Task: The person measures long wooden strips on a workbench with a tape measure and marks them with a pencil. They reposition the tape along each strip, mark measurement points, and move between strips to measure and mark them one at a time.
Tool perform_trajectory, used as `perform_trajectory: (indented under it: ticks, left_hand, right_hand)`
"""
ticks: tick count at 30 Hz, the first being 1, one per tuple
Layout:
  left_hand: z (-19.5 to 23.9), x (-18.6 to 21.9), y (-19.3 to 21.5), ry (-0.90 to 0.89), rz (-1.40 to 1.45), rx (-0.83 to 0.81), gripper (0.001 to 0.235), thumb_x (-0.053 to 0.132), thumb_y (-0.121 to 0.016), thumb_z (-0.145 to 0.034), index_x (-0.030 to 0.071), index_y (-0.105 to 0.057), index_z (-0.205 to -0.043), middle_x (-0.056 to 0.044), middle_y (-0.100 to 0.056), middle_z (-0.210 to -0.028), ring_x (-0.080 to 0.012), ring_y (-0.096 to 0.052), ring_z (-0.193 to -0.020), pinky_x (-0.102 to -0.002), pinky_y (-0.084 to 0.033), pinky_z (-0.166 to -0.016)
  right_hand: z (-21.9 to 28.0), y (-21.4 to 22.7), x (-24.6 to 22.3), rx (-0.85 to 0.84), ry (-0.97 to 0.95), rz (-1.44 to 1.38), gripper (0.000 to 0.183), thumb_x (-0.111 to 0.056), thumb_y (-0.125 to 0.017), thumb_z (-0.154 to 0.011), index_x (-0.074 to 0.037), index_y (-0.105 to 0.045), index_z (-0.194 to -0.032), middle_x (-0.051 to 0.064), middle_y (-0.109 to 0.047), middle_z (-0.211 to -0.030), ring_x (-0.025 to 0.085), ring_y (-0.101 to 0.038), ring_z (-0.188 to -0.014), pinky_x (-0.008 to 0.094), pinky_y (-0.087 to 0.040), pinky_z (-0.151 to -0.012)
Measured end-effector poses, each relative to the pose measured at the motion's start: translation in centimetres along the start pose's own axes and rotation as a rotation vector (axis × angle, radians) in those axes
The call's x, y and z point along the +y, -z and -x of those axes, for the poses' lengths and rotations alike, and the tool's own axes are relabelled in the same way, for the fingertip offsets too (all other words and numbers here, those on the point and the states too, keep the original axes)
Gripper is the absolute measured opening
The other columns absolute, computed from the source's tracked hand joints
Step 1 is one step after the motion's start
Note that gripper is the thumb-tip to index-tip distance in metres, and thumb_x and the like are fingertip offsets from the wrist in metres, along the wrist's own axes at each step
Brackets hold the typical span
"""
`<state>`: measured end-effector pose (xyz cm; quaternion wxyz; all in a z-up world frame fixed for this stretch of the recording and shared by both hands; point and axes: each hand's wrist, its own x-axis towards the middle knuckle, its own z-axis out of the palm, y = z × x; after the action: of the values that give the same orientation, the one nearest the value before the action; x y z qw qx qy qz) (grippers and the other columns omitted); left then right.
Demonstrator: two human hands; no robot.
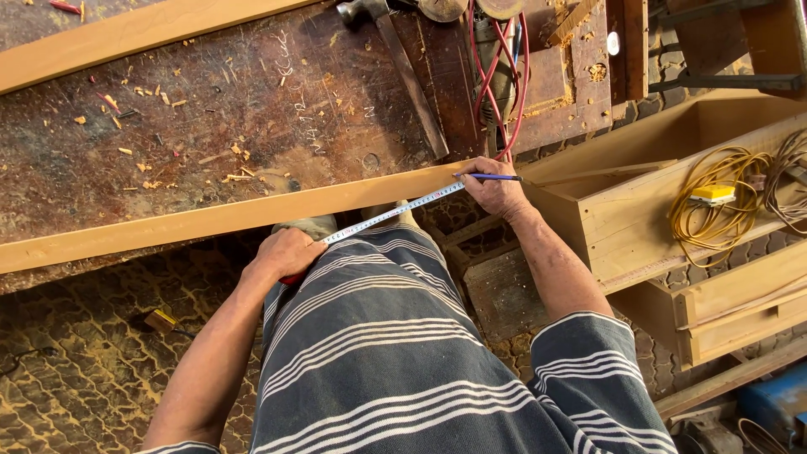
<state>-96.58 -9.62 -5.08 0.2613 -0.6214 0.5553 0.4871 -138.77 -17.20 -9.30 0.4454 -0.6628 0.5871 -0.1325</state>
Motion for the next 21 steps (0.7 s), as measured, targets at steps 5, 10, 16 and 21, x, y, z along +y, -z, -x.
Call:
perform_trajectory:
  ticks: [5,10,16,21]
  left_hand:
    - [0.8,1.1,1.0,0.096,-0.002,-0.095,0.051,0.052,-0.056,-0.092,0.008,-0.082,-0.082,-0.015,-0.080,-0.087,-0.0323,-0.075,-0.083,-0.047,-0.057,-0.080]
    - [-1.5,-0.4,-1.3,0.021,0.032,-0.023,0.047,0.051,-0.057,-0.090,0.011,-0.082,-0.085,-0.015,-0.078,-0.091,-0.0327,-0.072,-0.088,-0.047,-0.055,-0.083]
    - [-1.0,-2.6,-2.5,-0.232,-0.080,-0.017,0.049,0.050,-0.056,-0.095,0.007,-0.079,-0.086,-0.017,-0.075,-0.094,-0.0375,-0.072,-0.092,-0.049,-0.055,-0.081]
    - [1.7,-2.4,-1.0,-0.234,0.084,-0.062,0.045,0.050,-0.066,-0.083,0.007,-0.078,-0.079,-0.019,-0.075,-0.088,-0.0373,-0.071,-0.085,-0.050,-0.054,-0.079]
  right_hand:
    - [0.2,-0.1,-0.1,-0.015,-0.009,-0.025,0.012,-0.018,-0.073,-0.092,-0.006,-0.076,-0.094,0.006,-0.071,-0.073,0.016,-0.066,-0.064,0.032,-0.054,-0.071]
    - [0.6,0.0,0.9,-0.052,-0.044,-0.115,0.013,-0.018,-0.074,-0.091,-0.006,-0.076,-0.095,0.003,-0.070,-0.076,0.012,-0.062,-0.065,0.029,-0.051,-0.061]
    - [1.1,-0.3,-1.9,0.092,-0.031,-0.242,0.010,-0.013,-0.073,-0.096,-0.004,-0.074,-0.100,0.001,-0.070,-0.083,0.006,-0.062,-0.074,0.024,-0.050,-0.065]
    - [4.1,-2.2,-0.7,0.287,-0.059,-0.593,0.012,-0.002,-0.064,-0.107,0.009,-0.066,-0.110,0.012,-0.074,-0.099,0.011,-0.064,-0.087,0.025,-0.049,-0.084]
